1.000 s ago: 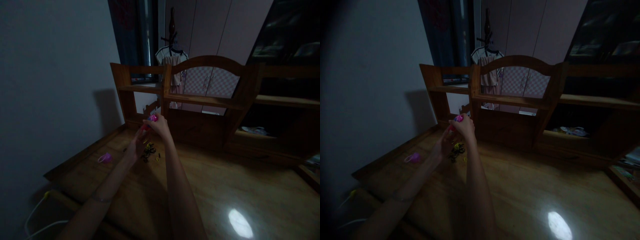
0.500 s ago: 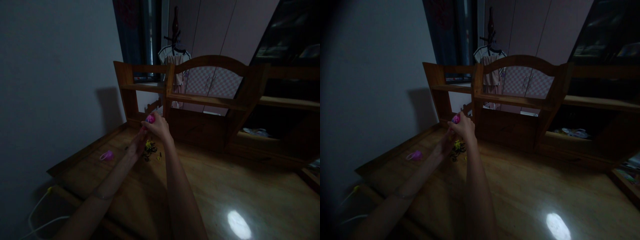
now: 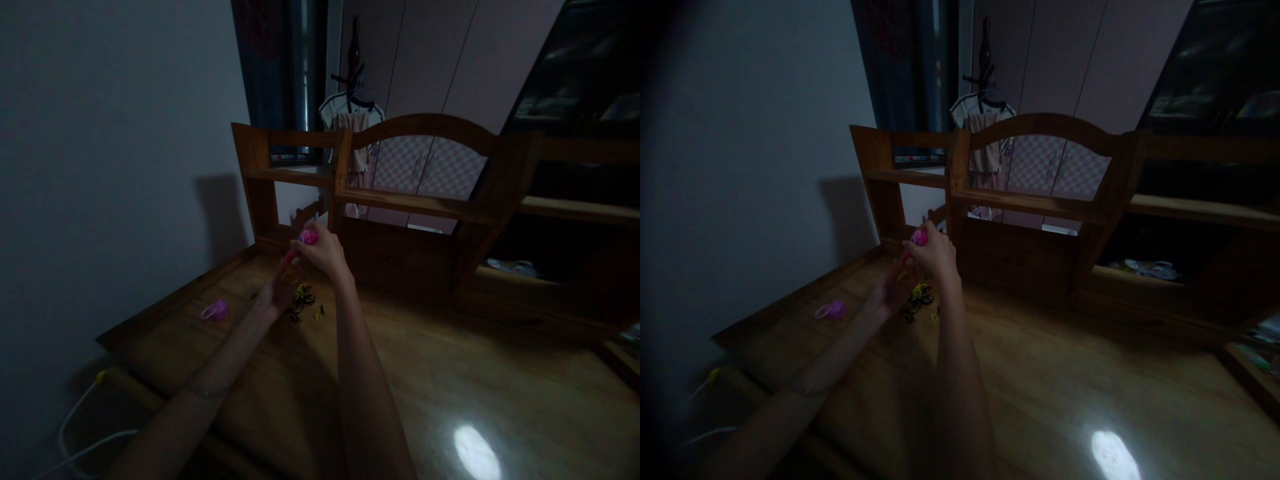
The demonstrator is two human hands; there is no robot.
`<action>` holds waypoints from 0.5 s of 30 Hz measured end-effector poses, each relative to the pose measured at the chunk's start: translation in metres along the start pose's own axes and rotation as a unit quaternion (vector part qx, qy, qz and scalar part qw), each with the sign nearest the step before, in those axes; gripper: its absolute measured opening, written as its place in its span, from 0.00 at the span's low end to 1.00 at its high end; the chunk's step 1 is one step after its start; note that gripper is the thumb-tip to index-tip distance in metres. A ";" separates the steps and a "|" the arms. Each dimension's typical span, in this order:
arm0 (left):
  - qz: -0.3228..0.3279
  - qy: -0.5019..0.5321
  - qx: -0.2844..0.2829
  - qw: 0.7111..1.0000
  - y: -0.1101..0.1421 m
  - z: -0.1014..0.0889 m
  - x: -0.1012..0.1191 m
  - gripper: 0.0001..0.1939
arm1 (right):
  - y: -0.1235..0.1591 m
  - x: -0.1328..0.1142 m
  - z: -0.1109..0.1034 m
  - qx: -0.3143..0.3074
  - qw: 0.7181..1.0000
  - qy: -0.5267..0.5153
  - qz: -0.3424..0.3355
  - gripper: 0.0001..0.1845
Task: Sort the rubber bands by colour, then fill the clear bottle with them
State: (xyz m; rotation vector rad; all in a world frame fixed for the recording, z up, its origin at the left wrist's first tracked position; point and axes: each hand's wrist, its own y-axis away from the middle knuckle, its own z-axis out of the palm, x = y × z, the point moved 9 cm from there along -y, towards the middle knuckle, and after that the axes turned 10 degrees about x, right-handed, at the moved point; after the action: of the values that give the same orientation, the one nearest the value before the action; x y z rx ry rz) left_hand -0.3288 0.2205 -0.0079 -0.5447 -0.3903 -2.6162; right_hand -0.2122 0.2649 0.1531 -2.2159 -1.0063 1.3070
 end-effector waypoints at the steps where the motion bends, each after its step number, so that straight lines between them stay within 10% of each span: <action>1: 0.008 -0.013 -0.010 1.000 -0.002 -0.001 0.001 0.14 | -0.001 0.002 -0.001 0.004 1.000 -0.004 0.008 0.24; 15: 0.067 -0.111 -0.099 0.987 0.008 0.019 -0.001 0.14 | -0.001 0.011 0.018 -0.051 0.998 -0.026 0.027 0.26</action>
State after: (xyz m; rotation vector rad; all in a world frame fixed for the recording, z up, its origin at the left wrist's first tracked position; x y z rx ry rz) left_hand -0.3184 0.2208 0.0100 -0.9031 -0.1545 -2.4857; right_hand -0.2244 0.2728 0.1381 -2.3108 -1.0610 1.3710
